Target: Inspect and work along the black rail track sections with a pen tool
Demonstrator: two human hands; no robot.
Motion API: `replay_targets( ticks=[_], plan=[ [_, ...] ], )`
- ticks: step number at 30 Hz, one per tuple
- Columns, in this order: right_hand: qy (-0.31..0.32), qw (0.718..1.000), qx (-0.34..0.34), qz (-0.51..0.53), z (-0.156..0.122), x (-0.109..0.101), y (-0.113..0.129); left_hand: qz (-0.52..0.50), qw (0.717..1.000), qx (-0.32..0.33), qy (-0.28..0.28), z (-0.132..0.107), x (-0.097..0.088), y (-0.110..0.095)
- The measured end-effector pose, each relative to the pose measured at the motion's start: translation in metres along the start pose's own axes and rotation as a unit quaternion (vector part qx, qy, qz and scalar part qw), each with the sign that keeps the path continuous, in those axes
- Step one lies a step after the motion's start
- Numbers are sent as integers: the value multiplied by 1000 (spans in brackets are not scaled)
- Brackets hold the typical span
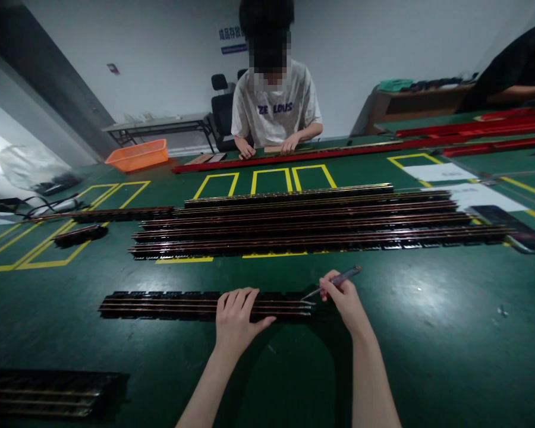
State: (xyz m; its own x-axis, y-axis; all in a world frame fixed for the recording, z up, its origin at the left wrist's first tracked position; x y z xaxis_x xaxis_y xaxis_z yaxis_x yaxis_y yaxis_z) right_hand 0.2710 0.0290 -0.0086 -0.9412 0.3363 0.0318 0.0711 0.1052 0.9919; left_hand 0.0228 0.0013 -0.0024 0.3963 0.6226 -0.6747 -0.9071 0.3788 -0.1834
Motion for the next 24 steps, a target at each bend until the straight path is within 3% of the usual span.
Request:
replay_targets(
  ticks=[14, 17, 20, 24],
  plan=[
    [-34, 999, -5, 11, 0, -12, 0, -7, 1000, -14, 5, 0, 0, 0],
    [-67, 997, -20, 18, 1, -15, 0, -6, 1000, -14, 5, 0, 0, -1],
    [-107, 992, -56, 30, -1, -12, 4, -6, 1000, -16, 6, 0, 0, -1],
    [-110, 990, -91, -1, -10, 4, 16, 1, 1000, -1, 11, 1, -1, 0]
  ],
)
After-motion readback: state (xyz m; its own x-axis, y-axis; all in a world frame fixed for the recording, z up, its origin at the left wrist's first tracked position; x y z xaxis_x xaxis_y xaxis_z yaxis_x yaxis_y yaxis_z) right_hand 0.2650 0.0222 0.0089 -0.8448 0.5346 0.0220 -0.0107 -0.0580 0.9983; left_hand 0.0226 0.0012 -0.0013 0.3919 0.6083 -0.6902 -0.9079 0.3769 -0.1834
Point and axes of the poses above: each hand's wrist, its own z-axis towards the middle knuckle, its own x-axis out of the palm, y = z × x, the point moved 1 cm from there along z, towards the middle knuckle, and after that the axes turned 13 degrees about -y, right-handed, at the moved point
